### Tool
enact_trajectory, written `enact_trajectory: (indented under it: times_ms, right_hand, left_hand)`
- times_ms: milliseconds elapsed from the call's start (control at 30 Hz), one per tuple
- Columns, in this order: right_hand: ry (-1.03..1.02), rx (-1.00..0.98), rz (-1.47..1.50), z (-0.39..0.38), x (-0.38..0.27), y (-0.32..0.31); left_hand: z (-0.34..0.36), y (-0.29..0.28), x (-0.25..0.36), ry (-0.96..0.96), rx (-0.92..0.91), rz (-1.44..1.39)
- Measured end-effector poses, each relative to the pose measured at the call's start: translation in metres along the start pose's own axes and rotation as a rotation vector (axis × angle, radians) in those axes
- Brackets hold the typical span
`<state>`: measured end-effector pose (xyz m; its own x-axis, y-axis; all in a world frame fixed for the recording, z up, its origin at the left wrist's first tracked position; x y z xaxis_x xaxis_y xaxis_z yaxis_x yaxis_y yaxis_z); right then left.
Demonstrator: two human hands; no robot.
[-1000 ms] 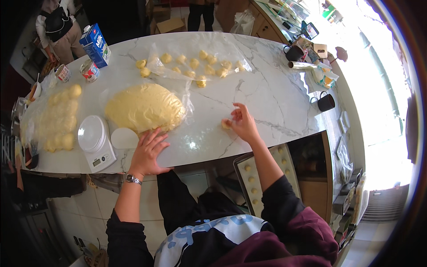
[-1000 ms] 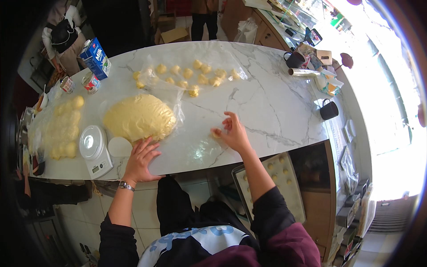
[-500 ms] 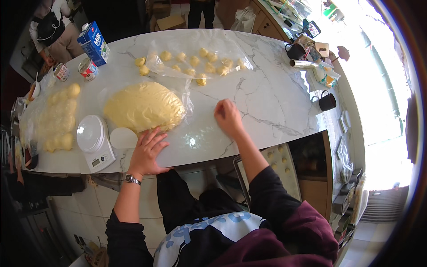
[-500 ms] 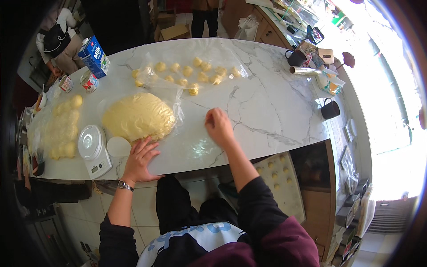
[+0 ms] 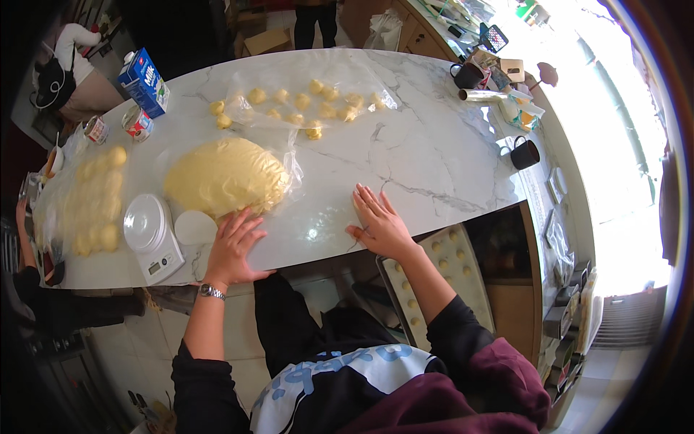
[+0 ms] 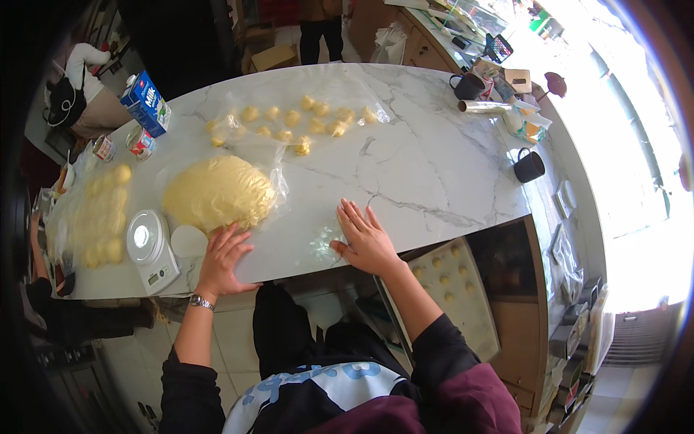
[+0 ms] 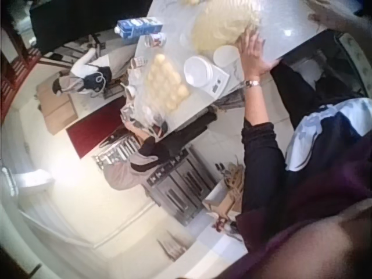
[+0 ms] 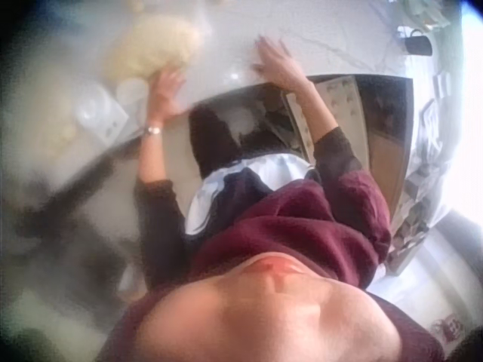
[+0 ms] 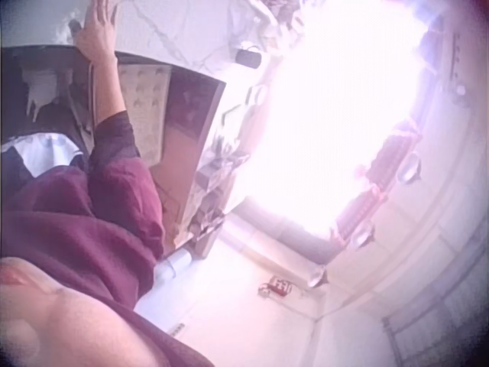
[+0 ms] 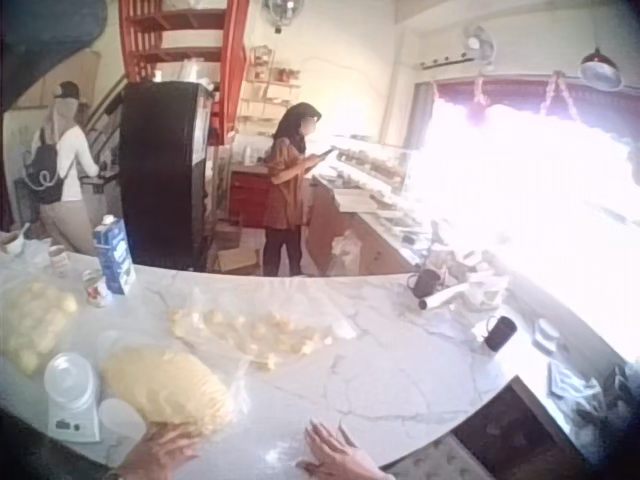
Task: The person breaks off small pieces of dough from a larger mass, rolls them into balls by hand, and places them onto a baking tray.
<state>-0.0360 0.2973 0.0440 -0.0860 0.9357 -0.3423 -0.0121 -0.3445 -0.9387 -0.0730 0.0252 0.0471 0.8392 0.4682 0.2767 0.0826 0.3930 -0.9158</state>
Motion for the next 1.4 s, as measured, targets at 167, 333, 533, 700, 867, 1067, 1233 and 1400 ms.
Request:
enact_trajectory:
  times_ms: [167, 333, 533, 700, 867, 1067, 1233, 1400]
  right_hand:
    - [0.066, 0.247, 0.091, -0.006, -0.004, -0.034]
    - [0.257, 0.245, 0.593, 0.028, 0.056, -0.015]
    - [0.129, 0.015, 0.629, 0.024, -0.007, 0.012]
    - [0.107, 0.289, 0.412, 0.034, 0.064, -0.016]
    - [0.188, 0.116, 0.538, 0.059, 0.001, 0.014]
    - [0.315, 0.227, 0.564, 0.001, 0.037, -0.007]
    - [0.255, 0.233, 0.891, -0.033, 0.037, -0.033]
    - [0.687, -0.113, 1.81, -0.18, 0.079, 0.082]
  left_hand:
    - [-0.002, 0.0, 0.001, -0.015, 0.001, -0.001]
    - [0.001, 0.003, 0.005, -0.001, -0.008, -0.024]
    - [-0.008, -0.002, -0.002, -0.033, 0.011, -0.027]
    - [0.005, 0.003, 0.004, 0.005, 0.029, -0.038]
    - [-0.005, -0.001, 0.002, -0.019, 0.019, -0.02]
    - [0.0, 0.0, 0.002, -0.022, 0.003, 0.006]
    - [0.006, 0.01, 0.003, 0.028, 0.003, 0.09]
    - [-0.002, 0.008, 0.005, 0.083, -0.008, 0.137]
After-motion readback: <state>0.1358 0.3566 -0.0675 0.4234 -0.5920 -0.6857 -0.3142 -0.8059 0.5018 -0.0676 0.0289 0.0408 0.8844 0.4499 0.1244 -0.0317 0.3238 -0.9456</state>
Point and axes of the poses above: each hand's wrist, its own z-axis towards the middle knuckle, its own y-axis out of the palm, x = y × z, the point moved 8 cm from there along z, towards the middle knuckle, and after that the axes turned 11 degrees about y, right-handed, at the moved point
